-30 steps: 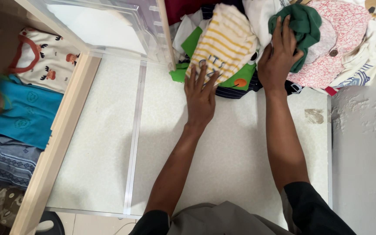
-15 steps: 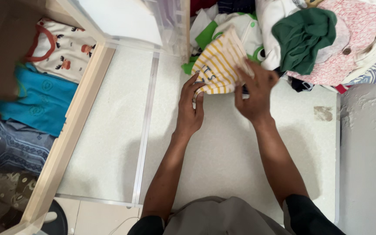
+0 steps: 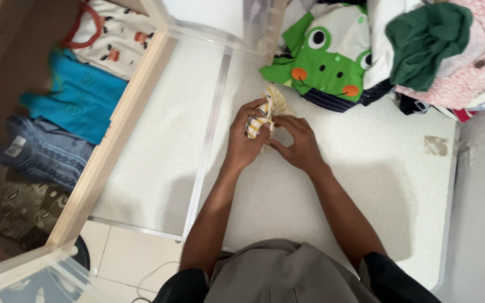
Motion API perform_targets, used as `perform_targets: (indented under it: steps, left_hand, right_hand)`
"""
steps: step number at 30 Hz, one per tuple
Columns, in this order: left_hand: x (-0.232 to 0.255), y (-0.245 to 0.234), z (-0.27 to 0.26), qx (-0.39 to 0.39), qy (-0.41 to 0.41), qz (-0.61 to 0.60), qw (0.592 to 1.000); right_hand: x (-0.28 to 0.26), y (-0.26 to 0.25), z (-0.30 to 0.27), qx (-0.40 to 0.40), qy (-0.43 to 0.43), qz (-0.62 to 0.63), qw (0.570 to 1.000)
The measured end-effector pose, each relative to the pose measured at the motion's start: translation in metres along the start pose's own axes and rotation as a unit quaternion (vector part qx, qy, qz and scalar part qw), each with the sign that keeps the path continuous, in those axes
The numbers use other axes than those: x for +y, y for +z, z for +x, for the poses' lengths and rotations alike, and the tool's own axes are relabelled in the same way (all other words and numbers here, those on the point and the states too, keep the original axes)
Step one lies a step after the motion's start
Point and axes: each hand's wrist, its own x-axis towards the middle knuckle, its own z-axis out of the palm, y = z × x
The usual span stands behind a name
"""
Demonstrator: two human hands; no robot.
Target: The person folds a patterned infant shirt and a yellow striped onesie by hand before placing them into an open drawer containing other neatly stacked infant garments.
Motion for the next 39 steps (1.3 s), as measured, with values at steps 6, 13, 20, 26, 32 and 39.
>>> perform_targets:
  steps: [6, 13, 20, 26, 32, 39]
  left_hand:
    - [-0.027, -0.028, -0.015, -0.005, 0.057, -0.1, 0.993]
    - [-0.031, -0.063, -0.025, 0.038, 0.046, -0.084, 0.995]
    - [-0.054, -0.079, -0.036, 0.129, 0.027, -0.038, 0.991]
    - [-0.016, -0.066, -0.052, 0.037, 0.026, 0.178, 0.983]
    - [-0.006, -0.06, -0.058, 0.055, -0.048, 0.262, 0.962]
    - [0.009, -0.105, -0.051, 0.064, -0.01, 0.151, 0.986]
  right_hand:
    - [0.008, 0.044, -0.016, 0.022, -0.005, 0.081, 0.996]
    - [0.014, 0.058, -0.015, -0.053, 0.231, 0.327, 0.915]
    - [0.018, 0.047, -0.006, -0.093, 0.295, 0.49, 0.815]
    - [0.001, 0.044, 0.01, -0.012, 0.317, 0.555, 0.769]
    - [-0.024, 0.009, 0.032, -0.017, 0.258, 0.427, 0.866]
    - [-0.054, -0.062, 0.056, -0.102, 0.048, -0.133, 0.985]
